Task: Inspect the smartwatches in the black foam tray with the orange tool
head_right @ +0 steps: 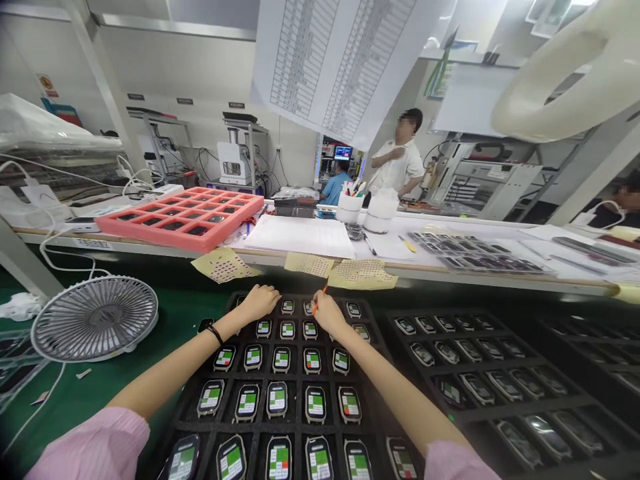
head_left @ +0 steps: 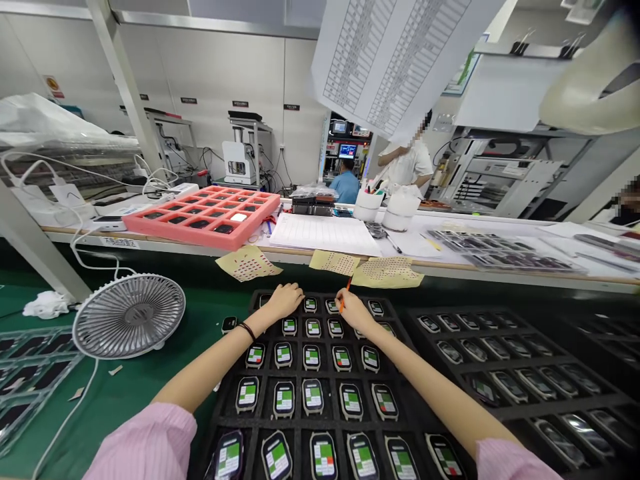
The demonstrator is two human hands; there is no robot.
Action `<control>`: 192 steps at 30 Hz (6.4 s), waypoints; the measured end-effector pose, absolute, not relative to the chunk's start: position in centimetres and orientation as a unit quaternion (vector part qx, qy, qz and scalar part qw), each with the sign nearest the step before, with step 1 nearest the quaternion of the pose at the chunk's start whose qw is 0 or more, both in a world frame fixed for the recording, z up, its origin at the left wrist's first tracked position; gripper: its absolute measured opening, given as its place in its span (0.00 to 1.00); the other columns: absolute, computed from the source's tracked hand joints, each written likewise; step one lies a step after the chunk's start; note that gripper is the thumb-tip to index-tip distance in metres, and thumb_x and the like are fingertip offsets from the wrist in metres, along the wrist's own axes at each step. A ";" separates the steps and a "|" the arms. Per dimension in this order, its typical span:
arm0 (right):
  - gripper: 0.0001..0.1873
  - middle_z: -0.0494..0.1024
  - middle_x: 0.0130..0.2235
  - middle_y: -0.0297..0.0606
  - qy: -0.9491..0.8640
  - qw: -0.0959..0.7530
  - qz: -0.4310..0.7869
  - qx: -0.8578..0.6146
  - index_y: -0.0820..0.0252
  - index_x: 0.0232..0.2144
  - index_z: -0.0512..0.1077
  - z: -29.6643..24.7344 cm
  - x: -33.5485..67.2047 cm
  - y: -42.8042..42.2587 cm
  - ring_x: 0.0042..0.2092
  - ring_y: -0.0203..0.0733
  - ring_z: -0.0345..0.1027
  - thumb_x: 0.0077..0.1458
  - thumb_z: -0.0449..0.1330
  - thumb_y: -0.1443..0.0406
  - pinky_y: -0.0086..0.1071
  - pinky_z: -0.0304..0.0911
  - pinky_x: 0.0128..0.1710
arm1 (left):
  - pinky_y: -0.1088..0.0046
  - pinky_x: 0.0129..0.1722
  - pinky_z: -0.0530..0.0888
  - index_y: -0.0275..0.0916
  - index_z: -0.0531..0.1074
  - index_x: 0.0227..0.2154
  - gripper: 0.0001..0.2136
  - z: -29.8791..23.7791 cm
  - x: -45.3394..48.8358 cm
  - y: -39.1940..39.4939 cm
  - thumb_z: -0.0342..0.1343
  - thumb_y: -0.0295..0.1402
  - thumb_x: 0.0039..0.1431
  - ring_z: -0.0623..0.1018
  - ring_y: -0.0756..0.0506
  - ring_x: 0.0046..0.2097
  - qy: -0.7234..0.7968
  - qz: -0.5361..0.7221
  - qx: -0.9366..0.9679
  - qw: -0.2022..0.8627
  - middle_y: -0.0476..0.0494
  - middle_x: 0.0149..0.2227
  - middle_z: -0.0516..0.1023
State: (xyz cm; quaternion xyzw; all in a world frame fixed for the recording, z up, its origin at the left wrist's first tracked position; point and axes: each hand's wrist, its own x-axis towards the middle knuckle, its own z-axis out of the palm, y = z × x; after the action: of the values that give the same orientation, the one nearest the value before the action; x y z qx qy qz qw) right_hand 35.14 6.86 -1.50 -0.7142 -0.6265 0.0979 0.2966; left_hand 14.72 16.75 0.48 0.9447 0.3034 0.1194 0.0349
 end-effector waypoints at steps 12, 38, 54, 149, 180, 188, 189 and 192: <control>0.07 0.75 0.30 0.39 -0.608 0.317 0.171 -0.708 0.58 0.35 0.69 -2.7 35.2 8.7 0.34 0.45 0.70 0.58 0.50 0.65 0.32 0.60 0.34 | 0.57 0.45 0.65 0.28 0.74 0.37 0.17 0.6 17.6 15.2 0.43 0.36 0.64 0.69 0.31 0.49 0.351 0.109 0.930 0.023 0.24 0.43 0.72; 0.28 0.71 0.27 0.30 -0.432 0.589 0.485 -0.481 0.59 0.44 0.69 -0.9 36.3 3.7 0.22 0.30 0.61 0.38 0.70 0.64 0.25 0.53 0.17 | 0.72 0.36 0.71 0.38 0.64 0.54 0.30 1.0 17.2 15.1 0.64 0.35 0.47 0.75 0.47 0.38 0.231 0.208 0.749 0.585 0.41 0.39 0.76; 0.23 0.73 0.36 0.36 -0.462 0.561 0.532 -0.435 0.55 0.47 0.67 -1.3 36.0 2.6 0.31 0.39 0.74 0.48 0.65 0.62 0.29 0.65 0.25 | 0.79 0.21 0.66 0.37 0.72 0.45 0.20 0.8 17.2 12.5 0.51 0.46 0.57 0.73 0.51 0.25 0.262 0.277 0.685 0.621 0.47 0.31 0.74; 0.23 0.74 0.36 0.38 -0.531 0.553 0.454 -0.454 0.56 0.49 0.67 -1.2 35.3 2.0 0.26 0.36 0.71 0.51 0.63 0.57 0.26 0.57 0.17 | 0.74 0.33 0.71 0.37 0.67 0.47 0.21 0.9 16.9 11.5 0.59 0.41 0.52 0.74 0.47 0.38 0.199 0.287 0.723 0.596 0.41 0.43 0.74; 0.21 0.76 0.32 0.36 -0.526 0.545 0.435 -0.487 0.56 0.45 0.68 -1.4 35.4 1.9 0.24 0.37 0.72 0.48 0.64 0.60 0.24 0.53 0.14 | 0.79 0.19 0.66 0.36 0.70 0.47 0.21 0.9 16.8 12.1 0.52 0.45 0.57 0.72 0.52 0.25 0.217 0.271 0.729 0.589 0.44 0.34 0.74; 0.18 0.76 0.29 0.36 -0.510 0.557 0.452 -0.475 0.58 0.43 0.69 -1.0 35.3 2.0 0.24 0.38 0.72 0.54 0.57 0.54 0.25 0.53 0.14 | 0.81 0.16 0.63 0.35 0.73 0.35 0.18 0.7 17.0 12.1 0.57 0.47 0.52 0.65 0.55 0.20 0.258 0.288 0.724 0.571 0.50 0.25 0.71; 0.18 0.76 0.27 0.35 -0.509 0.557 0.451 -0.476 0.58 0.43 0.69 -1.0 35.4 2.1 0.23 0.38 0.72 0.55 0.56 0.53 0.25 0.54 0.14 | 0.81 0.17 0.64 0.35 0.72 0.35 0.18 0.7 17.0 12.1 0.58 0.46 0.51 0.65 0.54 0.21 0.256 0.287 0.724 0.572 0.49 0.25 0.72; 0.19 0.74 0.24 0.34 -0.510 0.553 0.452 -0.479 0.59 0.44 0.69 -1.1 35.4 2.2 0.22 0.37 0.71 0.54 0.57 0.53 0.24 0.54 0.14 | 0.80 0.20 0.67 0.36 0.72 0.35 0.18 0.7 17.1 11.9 0.60 0.45 0.49 0.68 0.54 0.24 0.247 0.282 0.726 0.577 0.48 0.29 0.74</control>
State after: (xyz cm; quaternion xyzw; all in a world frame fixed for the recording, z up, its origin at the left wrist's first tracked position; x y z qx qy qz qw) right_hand 35.39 2.17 -1.06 -0.4791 -0.5103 0.4517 0.5532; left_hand 17.07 11.94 0.71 0.7257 0.2465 0.2824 0.5769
